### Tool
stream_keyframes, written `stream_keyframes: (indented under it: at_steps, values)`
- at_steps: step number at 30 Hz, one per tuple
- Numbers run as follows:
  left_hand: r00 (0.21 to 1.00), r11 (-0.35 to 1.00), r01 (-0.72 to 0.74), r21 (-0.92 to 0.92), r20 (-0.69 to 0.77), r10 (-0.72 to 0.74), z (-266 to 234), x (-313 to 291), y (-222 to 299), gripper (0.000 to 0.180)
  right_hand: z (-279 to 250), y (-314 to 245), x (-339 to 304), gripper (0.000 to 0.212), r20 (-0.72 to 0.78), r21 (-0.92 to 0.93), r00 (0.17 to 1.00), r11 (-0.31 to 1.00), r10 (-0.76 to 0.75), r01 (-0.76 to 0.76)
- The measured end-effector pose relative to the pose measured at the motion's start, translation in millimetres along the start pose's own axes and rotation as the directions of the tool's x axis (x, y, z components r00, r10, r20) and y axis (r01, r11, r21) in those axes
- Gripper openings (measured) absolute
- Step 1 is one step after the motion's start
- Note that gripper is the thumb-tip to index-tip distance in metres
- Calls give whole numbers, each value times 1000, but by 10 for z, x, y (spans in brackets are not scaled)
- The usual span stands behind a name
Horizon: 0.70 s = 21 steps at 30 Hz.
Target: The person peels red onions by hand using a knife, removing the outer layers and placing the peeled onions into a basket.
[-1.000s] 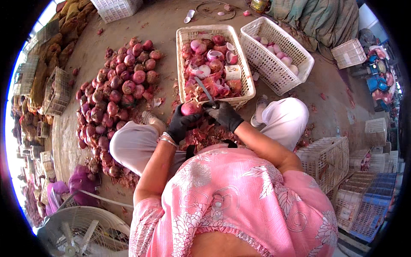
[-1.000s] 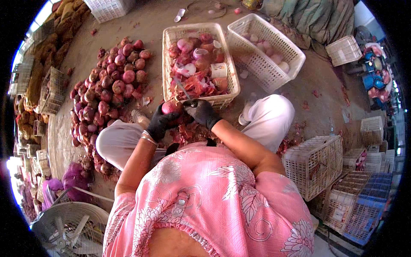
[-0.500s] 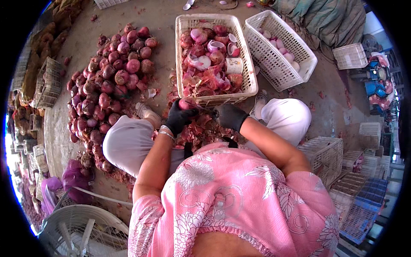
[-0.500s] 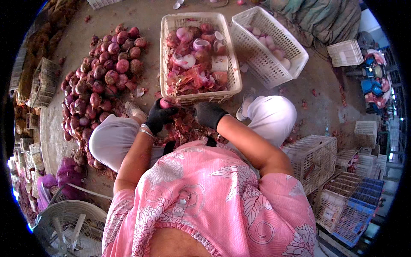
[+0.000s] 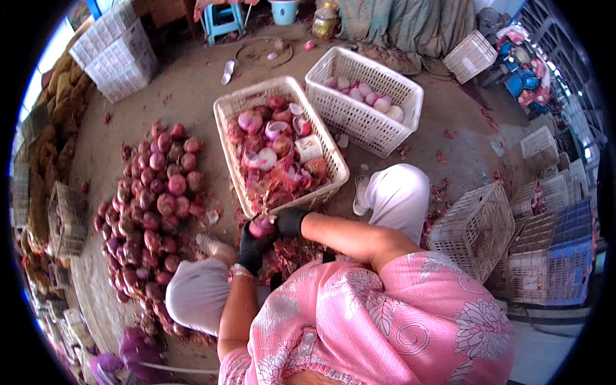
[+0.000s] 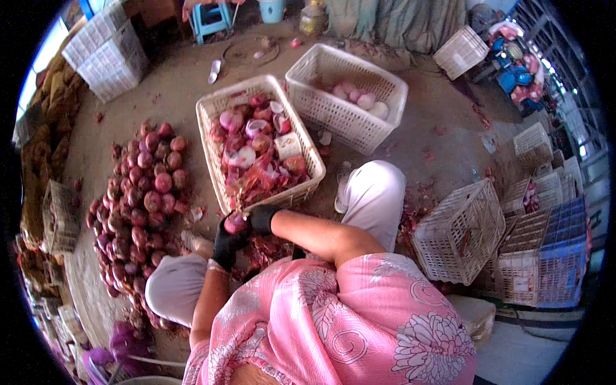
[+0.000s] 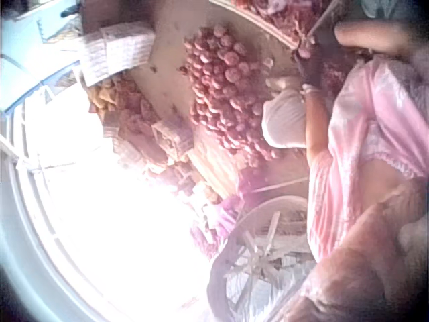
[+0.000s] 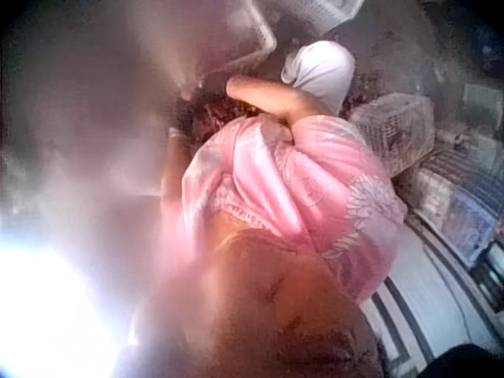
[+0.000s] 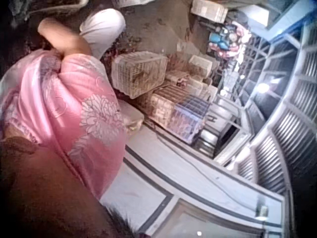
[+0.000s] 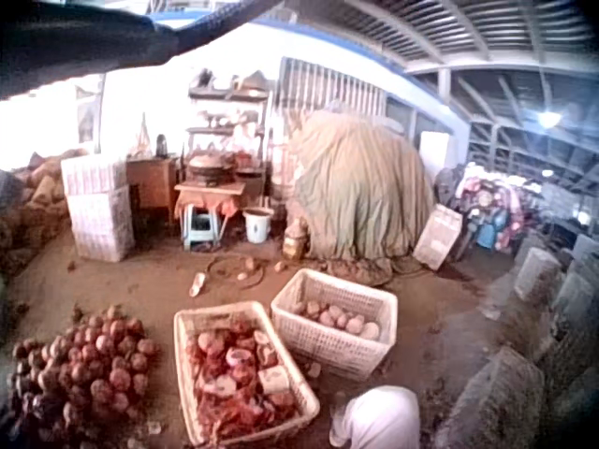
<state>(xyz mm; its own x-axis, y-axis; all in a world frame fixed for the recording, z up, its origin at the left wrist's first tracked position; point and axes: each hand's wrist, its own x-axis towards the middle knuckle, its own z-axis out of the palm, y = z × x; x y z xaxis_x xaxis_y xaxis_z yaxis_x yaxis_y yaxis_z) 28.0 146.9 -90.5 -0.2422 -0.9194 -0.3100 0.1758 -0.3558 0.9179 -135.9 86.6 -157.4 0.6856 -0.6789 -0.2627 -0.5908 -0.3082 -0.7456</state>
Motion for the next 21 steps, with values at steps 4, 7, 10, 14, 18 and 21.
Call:
stream_keyframes:
  at_steps: [4, 7, 10, 14, 18, 21]
  values:
    - [998, 983, -17, -182, -64, 5, 66, -41, 46, 38, -255, -332, -296, 32, -161, -126, 963, 963, 218, -239]
    - [994, 969, -13, -247, 106, 40, 62, -57, 209, 31, -593, -723, -583, 32, -118, -263, 977, 943, 176, -202]
    - [981, 981, -63, -185, 169, 95, 137, -98, 373, 40, -805, -687, -830, 32, -241, -371, 968, 928, -70, -25]
    - [958, 968, -116, -223, 233, 169, 165, -118, 492, 59, -817, 306, -850, 26, -496, -394, 862, 856, 108, -335]
    - [954, 954, -279, -109, 85, 289, 182, -174, 468, 62, -893, -68, -1086, 24, -313, 511, 897, 851, 312, -118]
    - [954, 918, -211, -337, 134, 268, 230, -90, 508, 63, -618, -433, -1054, 22, 131, 864, 931, 422, 340, -276]
